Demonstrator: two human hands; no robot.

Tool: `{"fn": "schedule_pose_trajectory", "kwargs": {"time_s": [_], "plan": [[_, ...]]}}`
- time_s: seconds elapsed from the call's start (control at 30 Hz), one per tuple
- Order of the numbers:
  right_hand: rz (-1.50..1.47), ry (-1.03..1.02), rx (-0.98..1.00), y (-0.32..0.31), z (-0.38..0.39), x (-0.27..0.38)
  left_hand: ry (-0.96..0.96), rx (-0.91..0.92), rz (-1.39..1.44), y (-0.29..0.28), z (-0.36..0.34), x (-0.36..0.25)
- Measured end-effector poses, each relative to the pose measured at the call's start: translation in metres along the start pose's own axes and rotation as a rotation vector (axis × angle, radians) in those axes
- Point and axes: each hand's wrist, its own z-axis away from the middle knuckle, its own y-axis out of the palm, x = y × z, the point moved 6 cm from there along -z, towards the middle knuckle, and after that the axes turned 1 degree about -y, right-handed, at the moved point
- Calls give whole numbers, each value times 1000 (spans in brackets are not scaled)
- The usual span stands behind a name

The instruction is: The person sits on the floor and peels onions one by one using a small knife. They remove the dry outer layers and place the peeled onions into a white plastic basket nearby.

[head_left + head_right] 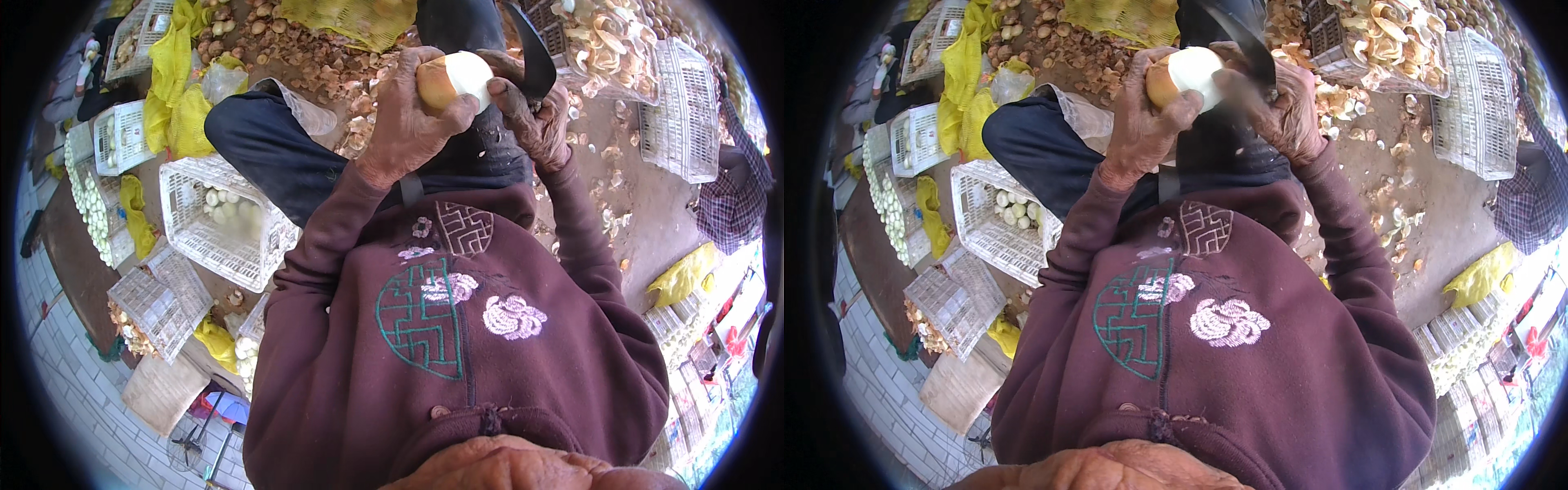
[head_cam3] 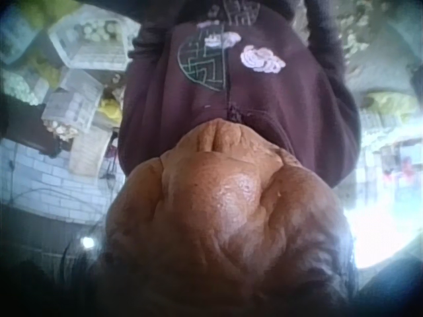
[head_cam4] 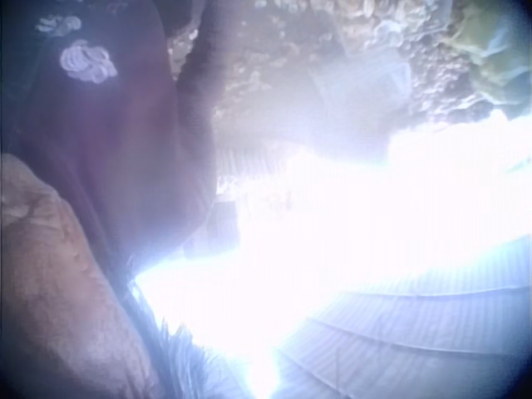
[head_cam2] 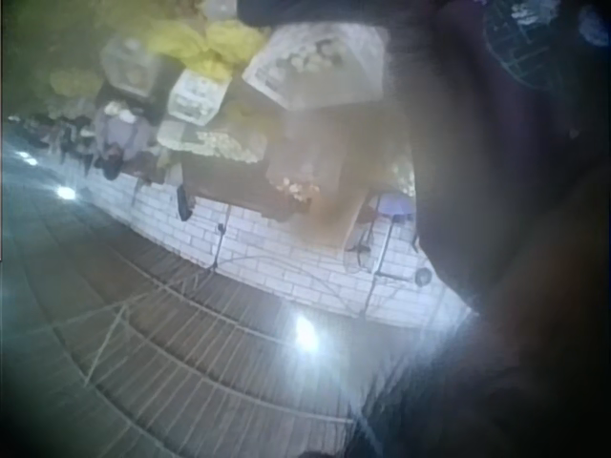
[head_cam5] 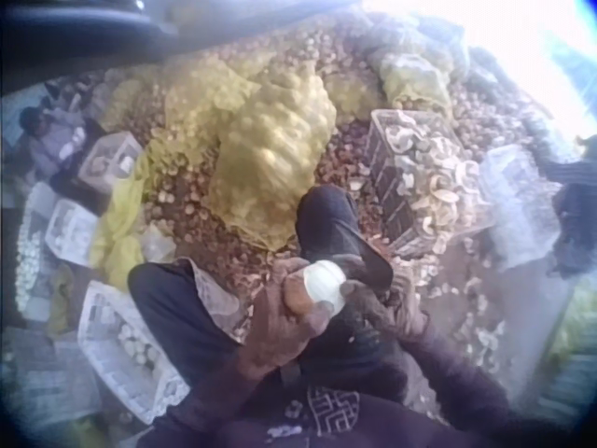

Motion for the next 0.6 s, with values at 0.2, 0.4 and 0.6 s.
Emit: {"fn": "schedule_pose_trajectory", "kwargs": {"time_s": [0.2, 0.4, 0.6], "plan": [[218, -133, -5, -1, 2, 0, 119, -32, -73, 0, 1, -2], [179, -135, -18, 5, -2, 10, 126, -43, -141, -3, 3, -4], [205, -228, -66, 12, -5, 18, 190, -91, -192, -8, 7, -7]]}}
